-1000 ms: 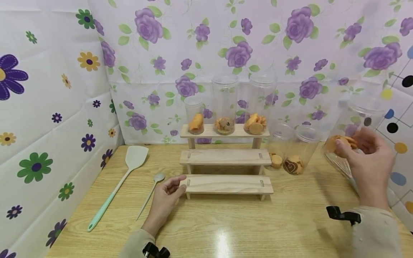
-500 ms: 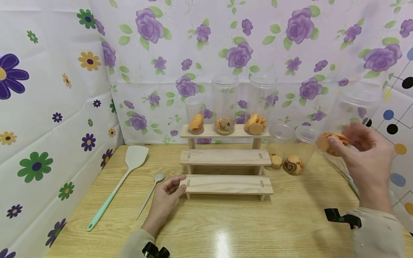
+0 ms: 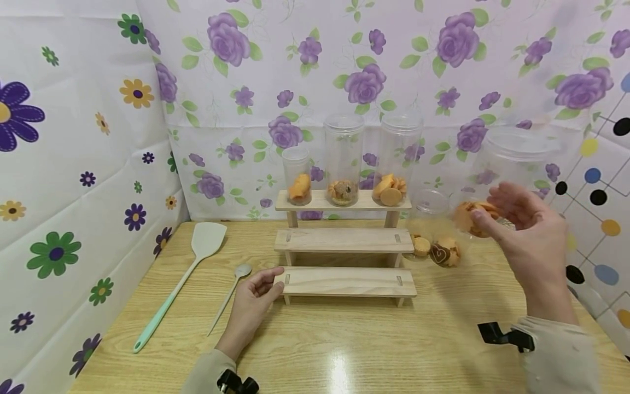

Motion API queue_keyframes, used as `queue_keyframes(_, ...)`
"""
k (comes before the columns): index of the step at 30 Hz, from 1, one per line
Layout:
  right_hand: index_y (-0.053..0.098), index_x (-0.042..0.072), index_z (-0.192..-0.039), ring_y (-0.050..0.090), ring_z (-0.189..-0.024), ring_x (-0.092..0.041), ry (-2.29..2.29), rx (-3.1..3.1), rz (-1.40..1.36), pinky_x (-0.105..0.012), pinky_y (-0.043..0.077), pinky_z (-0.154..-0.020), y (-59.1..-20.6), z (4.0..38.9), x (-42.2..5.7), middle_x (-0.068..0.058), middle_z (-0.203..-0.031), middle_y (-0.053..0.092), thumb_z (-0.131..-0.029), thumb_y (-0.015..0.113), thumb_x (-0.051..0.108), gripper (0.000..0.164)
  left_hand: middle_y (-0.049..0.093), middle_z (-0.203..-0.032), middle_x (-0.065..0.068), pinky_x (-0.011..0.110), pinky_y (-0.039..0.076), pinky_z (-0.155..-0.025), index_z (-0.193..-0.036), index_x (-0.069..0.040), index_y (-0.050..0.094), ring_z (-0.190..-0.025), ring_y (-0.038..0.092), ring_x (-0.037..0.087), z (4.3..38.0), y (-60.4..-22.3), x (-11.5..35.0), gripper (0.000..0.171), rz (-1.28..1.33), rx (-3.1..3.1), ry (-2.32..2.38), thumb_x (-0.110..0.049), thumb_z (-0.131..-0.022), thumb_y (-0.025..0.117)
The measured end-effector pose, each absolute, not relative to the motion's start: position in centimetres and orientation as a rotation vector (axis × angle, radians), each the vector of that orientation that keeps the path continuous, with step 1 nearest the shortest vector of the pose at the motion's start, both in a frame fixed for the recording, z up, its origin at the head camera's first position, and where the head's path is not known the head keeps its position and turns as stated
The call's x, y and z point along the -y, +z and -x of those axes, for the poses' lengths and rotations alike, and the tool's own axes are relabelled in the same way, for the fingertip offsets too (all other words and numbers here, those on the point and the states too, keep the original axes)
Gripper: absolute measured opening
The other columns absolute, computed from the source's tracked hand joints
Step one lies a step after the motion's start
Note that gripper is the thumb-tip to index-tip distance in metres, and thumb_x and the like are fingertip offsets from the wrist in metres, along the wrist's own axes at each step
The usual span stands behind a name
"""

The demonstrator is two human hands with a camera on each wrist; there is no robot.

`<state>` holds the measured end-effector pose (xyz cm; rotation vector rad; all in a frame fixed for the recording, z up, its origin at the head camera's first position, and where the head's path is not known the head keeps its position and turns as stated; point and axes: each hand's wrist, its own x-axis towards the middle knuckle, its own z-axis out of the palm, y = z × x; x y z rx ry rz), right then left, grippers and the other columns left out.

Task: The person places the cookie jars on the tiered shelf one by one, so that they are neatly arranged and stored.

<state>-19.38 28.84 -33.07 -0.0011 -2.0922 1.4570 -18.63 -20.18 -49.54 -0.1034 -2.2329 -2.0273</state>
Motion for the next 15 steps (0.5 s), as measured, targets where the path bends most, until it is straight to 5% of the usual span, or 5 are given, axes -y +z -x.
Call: queue_keyframes(15, 0.067, 0.016, -0.153, 0.071, -0.123, -0.013, 1.496, 2.116, -0.297, -0.014, 0.056, -0.098, -33.6, 20.6, -23.5, 0.004, -0.136, 0.073, -0.096, 0.09, 0.012, 0.061, 0.067, -0.132, 0.017, 0.022, 0.057, -0.094, -0.136, -0.007, 0.078, -0.111, 0.066, 0.02, 18.6, -49.5, 20.2, 0.032, 0.116, 2.228, -2.033, -0.011, -0.105, 0.08)
